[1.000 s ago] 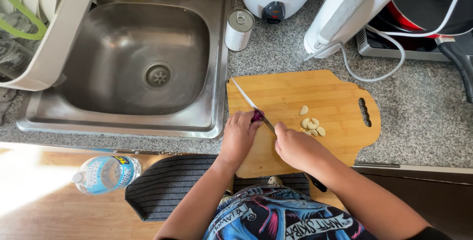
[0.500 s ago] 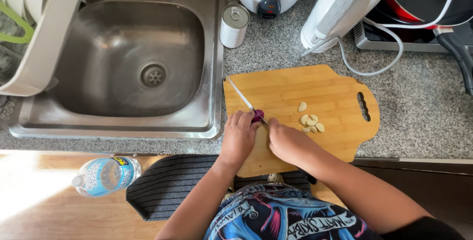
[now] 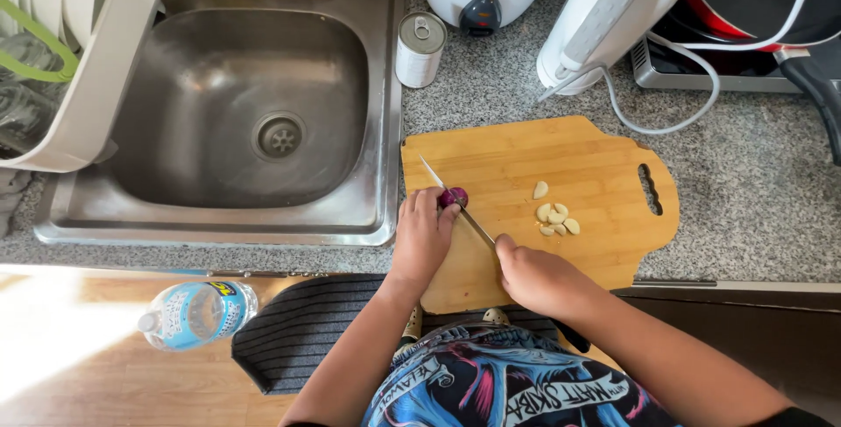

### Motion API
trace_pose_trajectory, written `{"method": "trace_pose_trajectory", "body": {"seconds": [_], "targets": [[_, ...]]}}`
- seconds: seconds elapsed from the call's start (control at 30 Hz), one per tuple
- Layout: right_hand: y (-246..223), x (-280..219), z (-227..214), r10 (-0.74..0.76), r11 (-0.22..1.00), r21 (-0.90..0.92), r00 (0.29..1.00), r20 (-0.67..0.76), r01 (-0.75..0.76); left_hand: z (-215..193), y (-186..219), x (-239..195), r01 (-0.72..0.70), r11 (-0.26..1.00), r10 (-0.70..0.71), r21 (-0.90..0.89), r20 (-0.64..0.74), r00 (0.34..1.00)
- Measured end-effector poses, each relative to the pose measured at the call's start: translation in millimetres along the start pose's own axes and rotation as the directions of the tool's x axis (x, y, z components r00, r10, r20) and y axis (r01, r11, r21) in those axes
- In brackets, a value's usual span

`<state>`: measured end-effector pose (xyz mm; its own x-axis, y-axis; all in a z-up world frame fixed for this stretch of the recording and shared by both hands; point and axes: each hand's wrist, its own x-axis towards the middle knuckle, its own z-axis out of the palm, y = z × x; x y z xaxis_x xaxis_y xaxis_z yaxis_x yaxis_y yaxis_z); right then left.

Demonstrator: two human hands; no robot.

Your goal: The person peels a red onion and discards the skin, then uses a knife to chop the onion and garlic cloves on a wooden cutting board. The chopped pieces remain on the board.

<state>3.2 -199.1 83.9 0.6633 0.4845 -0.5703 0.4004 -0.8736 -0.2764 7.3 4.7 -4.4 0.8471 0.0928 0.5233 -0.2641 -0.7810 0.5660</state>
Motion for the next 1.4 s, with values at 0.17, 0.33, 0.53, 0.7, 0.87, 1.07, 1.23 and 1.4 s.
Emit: {"method": "trace_pose_trajectory", "body": {"seconds": [0.17,0.33,0.53,0.7,0.87,1.07,1.23,1.4], "targets": [[26,-18,30,-0.039,0.997,-0.066,0.996,-0.079,0.034,-8,11,5,0.056,0.998,-0.056,0.006,0.026,0.998],[45,-41,47,0.007,0.991,-0.130,0.996,-0.084,-0.018,-20,7,22,0.204,0.973,-0.198,-0.106,0.070,0.978],[44,-58,22,0.086,0.994,0.064,0.996,0.007,-0.086,-36,-8,42,0.660,0.681,-0.561,-0.318,0.354,0.748],[47,-68,24,0.065,0.979,0.196,0.998,-0.017,-0.060,-42,2,36,0.644,0.595,-0.537,-0.480,0.358,0.764],[43,-83,3,0.106,0.975,0.202,0.994,-0.033,-0.098,-41,0,41,0.641,0.725,-0.531,-0.252,0.388,0.754],[19,-53,-4,0.044,0.984,0.174,0.992,-0.119,-0.023,-46,19,37,0.553,0.817,-0.455,-0.166,0.403,0.794],[1,-26,-3,0.006,0.990,0.140,0.994,-0.113,0.010,-48,22,36,0.487,0.865,-0.420,-0.122,0.354,0.836],[-17,-23,-16,0.036,0.996,0.079,0.997,-0.072,-0.030,-44,16,42,0.488,0.867,-0.425,-0.099,0.362,0.830]]}}
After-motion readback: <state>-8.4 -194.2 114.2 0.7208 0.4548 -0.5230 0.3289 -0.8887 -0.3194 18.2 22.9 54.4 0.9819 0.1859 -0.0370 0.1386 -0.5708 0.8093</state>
